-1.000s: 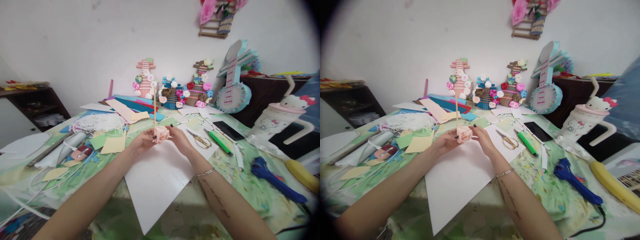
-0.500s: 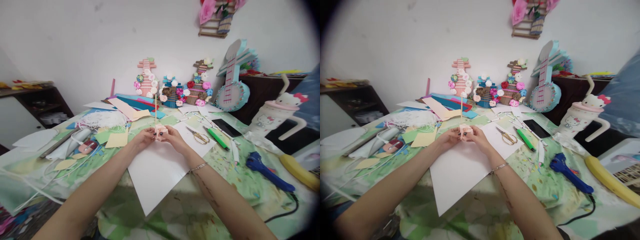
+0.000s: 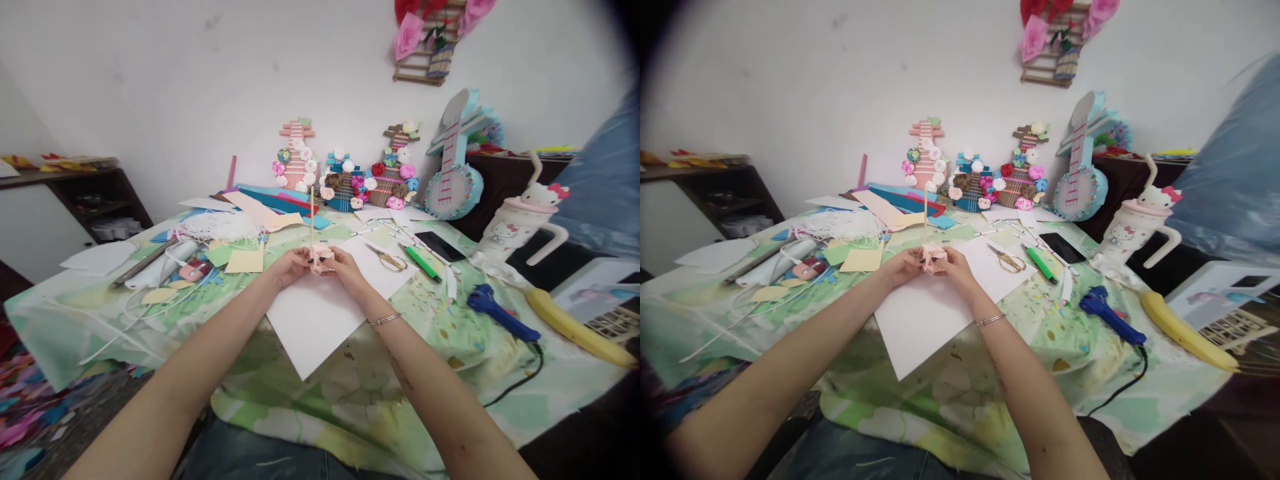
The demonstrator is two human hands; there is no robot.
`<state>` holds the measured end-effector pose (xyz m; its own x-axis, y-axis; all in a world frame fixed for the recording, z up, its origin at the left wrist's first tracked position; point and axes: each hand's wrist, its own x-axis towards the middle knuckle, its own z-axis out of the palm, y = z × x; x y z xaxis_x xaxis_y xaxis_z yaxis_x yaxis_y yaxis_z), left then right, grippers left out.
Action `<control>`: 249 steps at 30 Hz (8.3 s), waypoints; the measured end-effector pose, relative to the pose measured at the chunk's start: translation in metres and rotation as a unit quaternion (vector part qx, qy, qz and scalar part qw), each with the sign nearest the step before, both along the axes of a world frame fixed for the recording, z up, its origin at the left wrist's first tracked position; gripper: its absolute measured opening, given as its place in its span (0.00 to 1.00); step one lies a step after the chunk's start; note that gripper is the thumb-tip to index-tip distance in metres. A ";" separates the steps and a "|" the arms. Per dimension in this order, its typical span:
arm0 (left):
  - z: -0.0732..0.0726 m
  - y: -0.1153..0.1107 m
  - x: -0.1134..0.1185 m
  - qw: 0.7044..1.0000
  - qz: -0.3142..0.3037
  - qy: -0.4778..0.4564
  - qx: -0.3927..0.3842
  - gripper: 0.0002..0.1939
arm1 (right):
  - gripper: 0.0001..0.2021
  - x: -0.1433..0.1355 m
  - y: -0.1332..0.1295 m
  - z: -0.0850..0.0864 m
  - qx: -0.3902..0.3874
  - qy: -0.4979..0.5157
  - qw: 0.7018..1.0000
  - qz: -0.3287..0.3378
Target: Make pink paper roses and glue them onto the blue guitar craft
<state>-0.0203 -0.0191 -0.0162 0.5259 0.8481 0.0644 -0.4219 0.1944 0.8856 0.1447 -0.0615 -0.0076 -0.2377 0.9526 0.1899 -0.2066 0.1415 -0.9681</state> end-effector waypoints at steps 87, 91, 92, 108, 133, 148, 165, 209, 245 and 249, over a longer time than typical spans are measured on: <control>0.000 0.000 -0.002 0.997 -0.069 0.015 0.014 0.16 | 0.13 0.000 0.000 -0.009 0.045 -0.032 0.998 0.021; 0.000 0.001 -0.002 0.997 -0.068 0.017 0.014 0.17 | 0.13 0.000 -0.001 -0.008 0.043 -0.026 0.998 0.025; 0.000 0.001 -0.002 0.997 -0.068 0.017 0.014 0.18 | 0.13 0.000 -0.001 -0.007 0.044 -0.027 0.998 0.024; 0.002 -0.003 -0.001 0.999 -0.047 0.022 0.001 0.14 | 0.12 -0.001 -0.004 -0.003 0.027 -0.032 0.999 0.015; 0.009 -0.010 -0.005 0.999 -0.029 0.035 0.028 0.26 | 0.09 0.001 0.001 -0.005 0.025 -0.039 0.997 -0.057; 0.005 0.018 -0.020 0.977 0.213 0.022 0.013 0.07 | 0.06 0.005 0.002 -0.006 0.008 -0.046 0.998 -0.045; 0.009 -0.009 0.002 0.959 0.146 0.114 0.213 0.21 | 0.14 0.005 0.006 -0.009 0.009 -0.018 0.994 -0.106; -0.001 -0.018 0.011 0.713 0.317 0.316 0.540 0.15 | 0.12 0.005 0.012 -0.016 0.045 -0.092 0.979 -0.175; 0.000 -0.018 0.015 0.835 0.233 0.276 0.414 0.06 | 0.08 0.005 0.009 -0.016 0.112 -0.188 0.955 -0.200; 0.000 -0.019 0.016 0.819 0.250 0.301 0.420 0.07 | 0.08 0.006 0.010 -0.016 0.120 -0.181 0.953 -0.210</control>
<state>-0.0047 -0.0381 -0.0162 0.2782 0.7565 0.5919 0.2990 -0.6538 0.6951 0.1511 -0.0517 -0.0231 0.0629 0.9175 0.3928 0.2593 0.3650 -0.8942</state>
